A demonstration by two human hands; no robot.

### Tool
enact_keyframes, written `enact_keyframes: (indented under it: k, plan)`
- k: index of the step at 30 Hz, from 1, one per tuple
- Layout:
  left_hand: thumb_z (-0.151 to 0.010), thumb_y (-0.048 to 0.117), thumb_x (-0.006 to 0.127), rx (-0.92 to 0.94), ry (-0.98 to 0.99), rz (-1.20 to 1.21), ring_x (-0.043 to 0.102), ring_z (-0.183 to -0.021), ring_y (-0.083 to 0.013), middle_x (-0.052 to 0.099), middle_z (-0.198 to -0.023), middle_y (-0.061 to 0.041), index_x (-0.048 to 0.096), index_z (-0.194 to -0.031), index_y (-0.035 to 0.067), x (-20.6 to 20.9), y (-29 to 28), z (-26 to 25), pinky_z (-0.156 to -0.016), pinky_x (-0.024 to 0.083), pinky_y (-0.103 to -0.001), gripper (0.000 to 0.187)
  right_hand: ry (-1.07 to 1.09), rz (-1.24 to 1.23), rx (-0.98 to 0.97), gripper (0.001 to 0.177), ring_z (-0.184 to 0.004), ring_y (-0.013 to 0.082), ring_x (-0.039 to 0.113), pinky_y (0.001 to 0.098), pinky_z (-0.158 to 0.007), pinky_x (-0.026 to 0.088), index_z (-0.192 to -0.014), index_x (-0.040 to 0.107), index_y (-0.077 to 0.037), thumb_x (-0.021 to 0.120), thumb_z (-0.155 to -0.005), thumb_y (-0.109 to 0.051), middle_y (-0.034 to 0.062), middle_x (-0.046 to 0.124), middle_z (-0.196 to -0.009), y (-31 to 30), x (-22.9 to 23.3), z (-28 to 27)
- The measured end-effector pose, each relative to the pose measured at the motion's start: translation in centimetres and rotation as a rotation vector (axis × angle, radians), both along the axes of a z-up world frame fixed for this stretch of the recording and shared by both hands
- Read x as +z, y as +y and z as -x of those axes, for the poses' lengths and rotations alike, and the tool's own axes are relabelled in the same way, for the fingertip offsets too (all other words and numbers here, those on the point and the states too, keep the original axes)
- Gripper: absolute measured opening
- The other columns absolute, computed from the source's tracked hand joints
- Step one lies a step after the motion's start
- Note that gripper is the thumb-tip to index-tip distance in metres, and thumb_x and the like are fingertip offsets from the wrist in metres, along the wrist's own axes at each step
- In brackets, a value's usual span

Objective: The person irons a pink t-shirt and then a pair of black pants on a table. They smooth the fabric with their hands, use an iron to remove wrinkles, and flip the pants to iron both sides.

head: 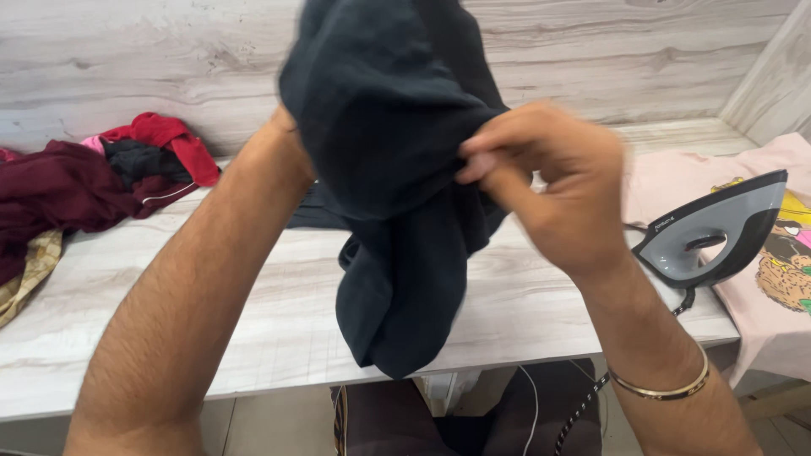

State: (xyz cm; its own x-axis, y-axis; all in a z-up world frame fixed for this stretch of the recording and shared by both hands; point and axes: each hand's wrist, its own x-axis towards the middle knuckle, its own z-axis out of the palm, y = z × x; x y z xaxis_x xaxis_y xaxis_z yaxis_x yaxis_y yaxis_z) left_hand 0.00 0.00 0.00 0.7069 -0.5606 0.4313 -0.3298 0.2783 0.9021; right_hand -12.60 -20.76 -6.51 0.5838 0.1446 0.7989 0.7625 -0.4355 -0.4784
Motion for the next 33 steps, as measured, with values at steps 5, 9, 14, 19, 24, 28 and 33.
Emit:
enact_keyframes:
  k: [5, 9, 14, 19, 24, 28, 33]
  plan:
    - [-0.095, 0.041, 0.056, -0.071, 0.14, 0.147, 0.07, -0.094, -0.032, 0.071, -0.106, -0.018, 0.061, -0.132, 0.011, -0.7, 2.9, -1.5, -0.083, 0.056, -0.043, 0.048, -0.181, 0.128, -0.365, 0.088, -0.13, 0.0283, 0.053, 0.0446, -0.098, 0.055, -0.14, 0.048, 0.003, 0.095, -0.075, -0.033, 0.0281, 0.049, -0.138, -0.8, -0.4, -0.6]
    - [-0.094, 0.046, 0.052, -0.149, 0.183, 0.186, 0.07, -0.095, -0.0314, 0.07, -0.108, -0.018, 0.059, -0.137, 0.012, -0.9, 3.2, -1.9, -0.085, 0.056, -0.043, 0.055, 0.221, 0.243, -0.108, 0.118, -0.143, 0.0373, 0.042, 0.053, -0.108, 0.048, -0.155, 0.028, 0.006, 0.097, -0.068, -0.036, 0.0296, 0.045, -0.15, 0.2, -1.6, -3.9]
    - [-0.093, 0.052, 0.048, -0.224, 0.179, 0.141, 0.07, -0.097, -0.0306, 0.069, -0.11, -0.017, 0.056, -0.142, 0.012, -0.4, 4.3, -2.4, -0.088, 0.055, -0.043, 0.064, 0.635, 0.097, -0.063, 0.075, -0.121, 0.0286, 0.069, 0.0421, -0.104, 0.055, -0.135, 0.055, -0.002, 0.087, -0.069, -0.018, 0.0207, 0.071, -0.126, 0.1, -3.6, -6.1]
    - [-0.092, 0.058, 0.043, -0.303, 0.177, -0.029, 0.07, -0.098, -0.0298, 0.069, -0.113, -0.017, 0.054, -0.148, 0.013, -1.8, 8.0, -3.8, -0.091, 0.055, -0.043, 0.073, 0.782, -0.032, 0.011, 0.057, -0.091, 0.0265, 0.078, 0.0366, -0.084, 0.061, -0.119, 0.064, 0.0, 0.088, -0.067, -0.008, 0.018, 0.079, -0.098, -2.1, -4.2, -6.5]
    - [-0.091, 0.064, 0.039, -0.127, 0.255, -0.305, 0.07, -0.099, -0.0289, 0.068, -0.115, -0.016, 0.051, -0.154, 0.013, -6.5, 13.2, -6.9, -0.093, 0.055, -0.042, 0.082, 0.801, -0.052, -0.02, 0.049, -0.086, 0.0216, 0.076, 0.0331, -0.079, 0.061, -0.114, 0.069, -0.002, 0.088, -0.07, -0.012, 0.0141, 0.079, -0.094, -2.6, -5.0, -6.4]
    - [-0.098, 0.056, 0.051, 0.06, -0.003, -0.844, 0.068, -0.107, -0.0321, 0.056, -0.161, 0.008, 0.07, -0.139, 0.003, -11.4, 13.4, -8.9, -0.097, 0.053, -0.044, 0.07, 0.774, -0.037, 0.072, 0.042, -0.09, 0.0185, 0.074, 0.0325, -0.081, 0.059, -0.113, 0.071, -0.003, 0.086, -0.075, -0.015, 0.0108, 0.078, -0.097, -1.6, -5.7, -7.0]
    - [-0.086, 0.057, 0.064, 0.141, -0.007, -0.996, 0.07, -0.108, -0.0208, 0.072, -0.122, -0.012, 0.043, -0.156, 0.02, -13.9, 10.6, -5.6, -0.098, 0.05, -0.037, 0.082, 0.741, 0.099, 0.126, 0.038, -0.094, 0.0178, 0.073, 0.0327, -0.084, 0.058, -0.115, 0.072, -0.006, 0.083, -0.081, -0.018, 0.009, 0.079, -0.098, 0.4, -5.9, -7.2]
